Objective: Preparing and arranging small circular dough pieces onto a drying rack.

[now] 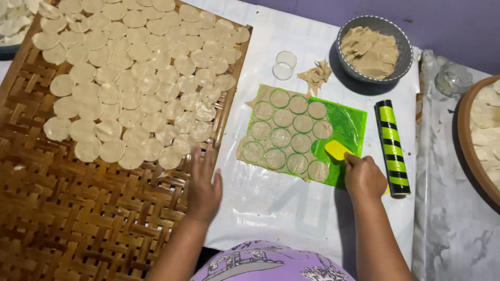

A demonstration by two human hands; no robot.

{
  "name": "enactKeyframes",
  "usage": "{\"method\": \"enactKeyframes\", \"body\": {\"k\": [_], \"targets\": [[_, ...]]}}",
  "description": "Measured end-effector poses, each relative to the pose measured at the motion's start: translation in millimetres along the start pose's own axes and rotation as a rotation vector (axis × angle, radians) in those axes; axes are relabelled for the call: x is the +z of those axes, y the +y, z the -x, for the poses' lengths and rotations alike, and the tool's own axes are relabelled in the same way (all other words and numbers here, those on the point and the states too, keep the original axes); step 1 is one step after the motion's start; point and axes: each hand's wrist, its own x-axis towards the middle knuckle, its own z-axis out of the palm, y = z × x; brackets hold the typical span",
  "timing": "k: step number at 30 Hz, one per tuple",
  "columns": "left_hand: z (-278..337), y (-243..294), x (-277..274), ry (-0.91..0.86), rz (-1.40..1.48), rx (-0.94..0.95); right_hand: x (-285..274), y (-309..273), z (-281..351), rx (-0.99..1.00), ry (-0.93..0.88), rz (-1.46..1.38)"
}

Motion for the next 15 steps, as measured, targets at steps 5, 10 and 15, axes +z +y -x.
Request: {"method": "enactKeyframes", "body": {"k": [5,10,15], "targets": [[30.6,13.2,45.3,-0.078,0.062,0.217,5.1,-11.0,-17.2,-0.038,0.031,0.041],[41.4,10.8,52.7,-0.229,0.009,0.107,-24.1,-27.8,-11.5,-0.079,0.095,0.055],[43.0,8.9,54.9,-0.218,0.023,0.065,-13.9,-27.2,-15.8,-0.055,0.199,-0.221]]}}
